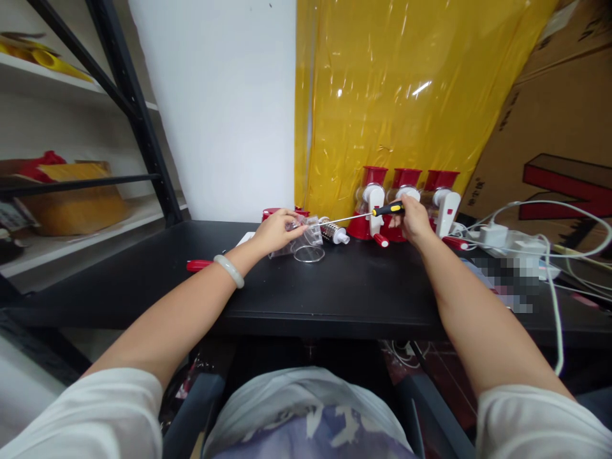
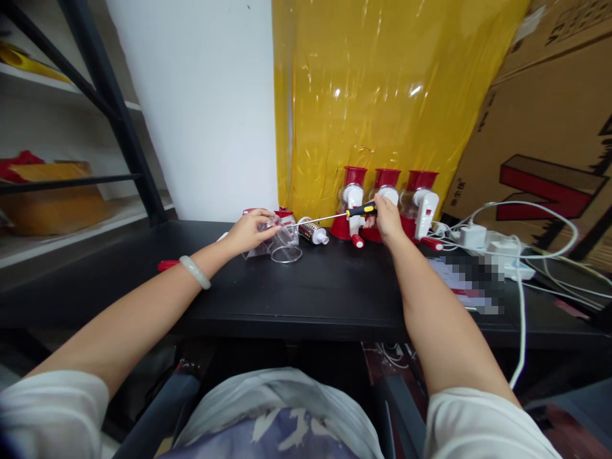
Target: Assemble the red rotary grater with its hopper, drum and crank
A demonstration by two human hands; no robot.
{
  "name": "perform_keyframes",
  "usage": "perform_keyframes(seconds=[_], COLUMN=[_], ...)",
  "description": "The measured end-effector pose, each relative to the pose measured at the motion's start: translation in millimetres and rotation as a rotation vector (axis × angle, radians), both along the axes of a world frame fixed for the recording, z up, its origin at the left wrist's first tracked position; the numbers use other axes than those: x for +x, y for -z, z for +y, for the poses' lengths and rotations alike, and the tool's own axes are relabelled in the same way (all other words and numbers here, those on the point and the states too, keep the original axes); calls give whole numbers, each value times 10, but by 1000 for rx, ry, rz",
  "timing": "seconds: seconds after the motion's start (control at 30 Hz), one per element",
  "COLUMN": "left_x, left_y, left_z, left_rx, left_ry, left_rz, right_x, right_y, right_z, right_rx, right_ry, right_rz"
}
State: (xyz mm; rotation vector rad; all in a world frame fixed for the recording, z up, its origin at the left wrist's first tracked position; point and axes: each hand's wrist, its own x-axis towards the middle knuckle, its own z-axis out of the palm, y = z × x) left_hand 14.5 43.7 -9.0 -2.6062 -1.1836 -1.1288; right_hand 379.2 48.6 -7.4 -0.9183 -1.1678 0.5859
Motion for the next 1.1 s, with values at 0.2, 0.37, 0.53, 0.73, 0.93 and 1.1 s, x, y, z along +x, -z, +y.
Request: perform_keyframes(seconds=[0.2,0.37,0.53,0.73,0.93,1.1], left_x=[-8,-14,-16,-11,-13,-11], left_y=[14,16,14,11,19,27], left_z=[38,48,47,39,52,60], left_rx=[14,11,16,20,33,26], left_ry=[6,11,9,11,19,7], left_rz=[7,7,12,9,12,13], right_x=[-14,-48,-32,-38,-20,20], right_y=[-47,-51,-29,-64,-32,6], right_z=[-55,-80,-68,-96,-41,16], right_rx=[-58,-53,3,-1,-16,83], right_ry=[-120,-36,59,-95,-7,62], right_rz=[81,65,-30,131,88,-7])
